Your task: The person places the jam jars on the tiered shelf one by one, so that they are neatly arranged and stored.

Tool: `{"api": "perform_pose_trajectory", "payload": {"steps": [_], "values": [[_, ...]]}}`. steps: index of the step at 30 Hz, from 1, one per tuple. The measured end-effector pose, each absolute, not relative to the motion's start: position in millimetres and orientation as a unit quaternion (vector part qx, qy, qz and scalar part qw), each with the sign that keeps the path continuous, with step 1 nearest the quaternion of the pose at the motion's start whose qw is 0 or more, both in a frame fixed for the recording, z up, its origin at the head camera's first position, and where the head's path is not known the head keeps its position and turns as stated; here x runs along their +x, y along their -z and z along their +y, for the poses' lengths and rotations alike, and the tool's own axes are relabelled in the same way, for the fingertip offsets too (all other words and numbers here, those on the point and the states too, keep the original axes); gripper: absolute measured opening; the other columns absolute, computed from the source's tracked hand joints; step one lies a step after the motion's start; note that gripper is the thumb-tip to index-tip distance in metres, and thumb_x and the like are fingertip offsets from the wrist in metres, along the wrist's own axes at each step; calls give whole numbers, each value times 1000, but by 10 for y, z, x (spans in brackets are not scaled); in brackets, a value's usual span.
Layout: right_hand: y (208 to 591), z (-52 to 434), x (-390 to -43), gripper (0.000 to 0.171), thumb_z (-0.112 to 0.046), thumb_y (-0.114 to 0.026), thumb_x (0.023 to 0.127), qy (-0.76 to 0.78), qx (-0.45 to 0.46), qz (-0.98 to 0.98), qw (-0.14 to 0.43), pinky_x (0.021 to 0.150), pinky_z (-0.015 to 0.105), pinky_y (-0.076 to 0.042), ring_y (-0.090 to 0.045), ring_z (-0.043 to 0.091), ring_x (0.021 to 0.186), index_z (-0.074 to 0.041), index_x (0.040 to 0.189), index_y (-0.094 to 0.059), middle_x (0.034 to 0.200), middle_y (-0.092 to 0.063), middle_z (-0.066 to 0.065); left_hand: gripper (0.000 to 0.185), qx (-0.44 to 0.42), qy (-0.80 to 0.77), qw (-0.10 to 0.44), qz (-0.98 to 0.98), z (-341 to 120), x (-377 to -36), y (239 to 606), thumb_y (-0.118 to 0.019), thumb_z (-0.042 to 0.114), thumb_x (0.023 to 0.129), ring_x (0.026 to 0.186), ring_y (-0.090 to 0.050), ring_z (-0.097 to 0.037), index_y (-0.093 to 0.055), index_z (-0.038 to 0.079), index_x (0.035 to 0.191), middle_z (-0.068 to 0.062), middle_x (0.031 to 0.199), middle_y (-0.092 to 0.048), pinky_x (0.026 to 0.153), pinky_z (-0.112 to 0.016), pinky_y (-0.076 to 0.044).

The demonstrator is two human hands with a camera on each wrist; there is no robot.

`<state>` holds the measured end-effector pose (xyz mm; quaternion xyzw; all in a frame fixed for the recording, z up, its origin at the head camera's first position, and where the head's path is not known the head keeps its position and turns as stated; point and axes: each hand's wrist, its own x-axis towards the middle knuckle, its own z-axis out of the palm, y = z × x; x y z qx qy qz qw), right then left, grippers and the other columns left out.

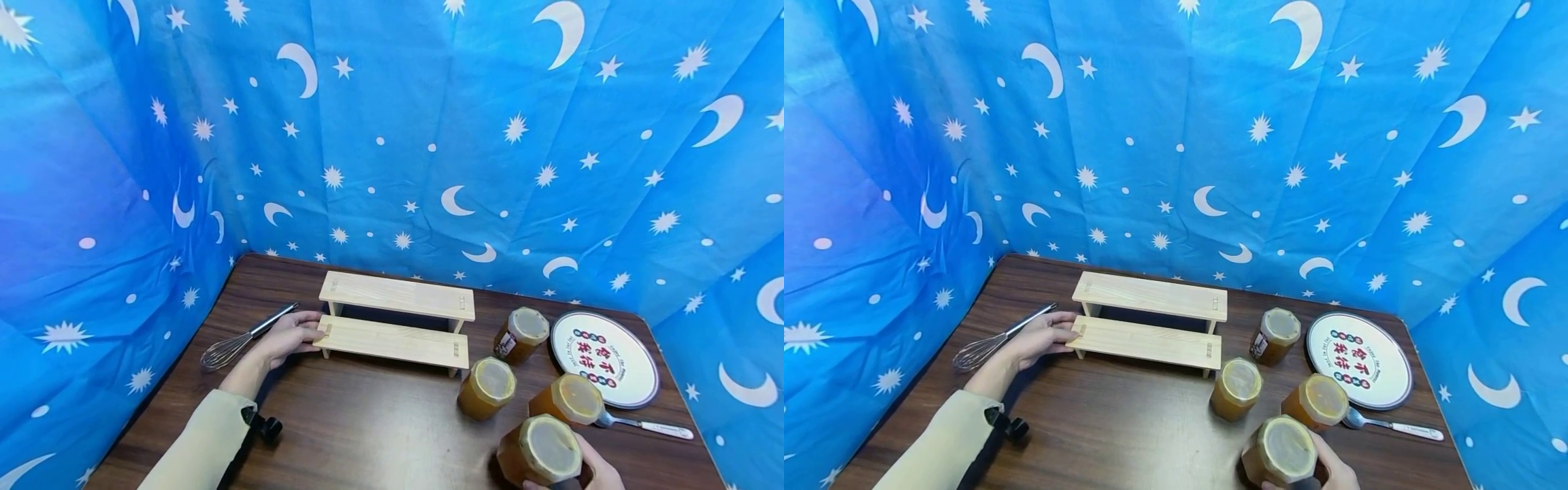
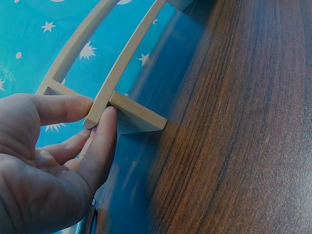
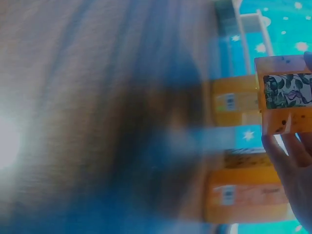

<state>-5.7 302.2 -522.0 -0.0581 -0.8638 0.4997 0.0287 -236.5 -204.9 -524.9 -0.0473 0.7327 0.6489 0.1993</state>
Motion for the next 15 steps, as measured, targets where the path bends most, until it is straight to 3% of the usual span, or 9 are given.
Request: {"api": "perform_pose_trajectory", "payload": {"steps": [1,5,15], "values": [[5068,2905,-46,80,-14,-100,67,-478,-79,-874,37,76,23,-57,-66,4,98,-6,136,-60,120,-71,6,62,-47,-649,199,733,-2052,-2365,5251,-65,2,97,108,-68,-26,-39,-6,154,-29,143,-51,90,-39,-61],[4685,2720,-61,81,-21,-100,68,-456,-104,-883,29,75,24,-59,-67,3,96,-5,136,-59,122,-70,12,63,-49,-653,199,729,-2052,-2367,5251,-66,1,97,108,-68,-27,-40,-7,153,-29,143,-51,89,-39,-61],[4348,2714,-278,78,-26,-95,77,-448,-110,-887,17,77,23,-60,-69,9,98,-4,140,-56,130,-65,20,63,-53,-655,205,726,-2054,-2387,5265,-68,1,95,108,-67,-27,-41,-8,152,-29,144,-51,89,-39,-61]]}}
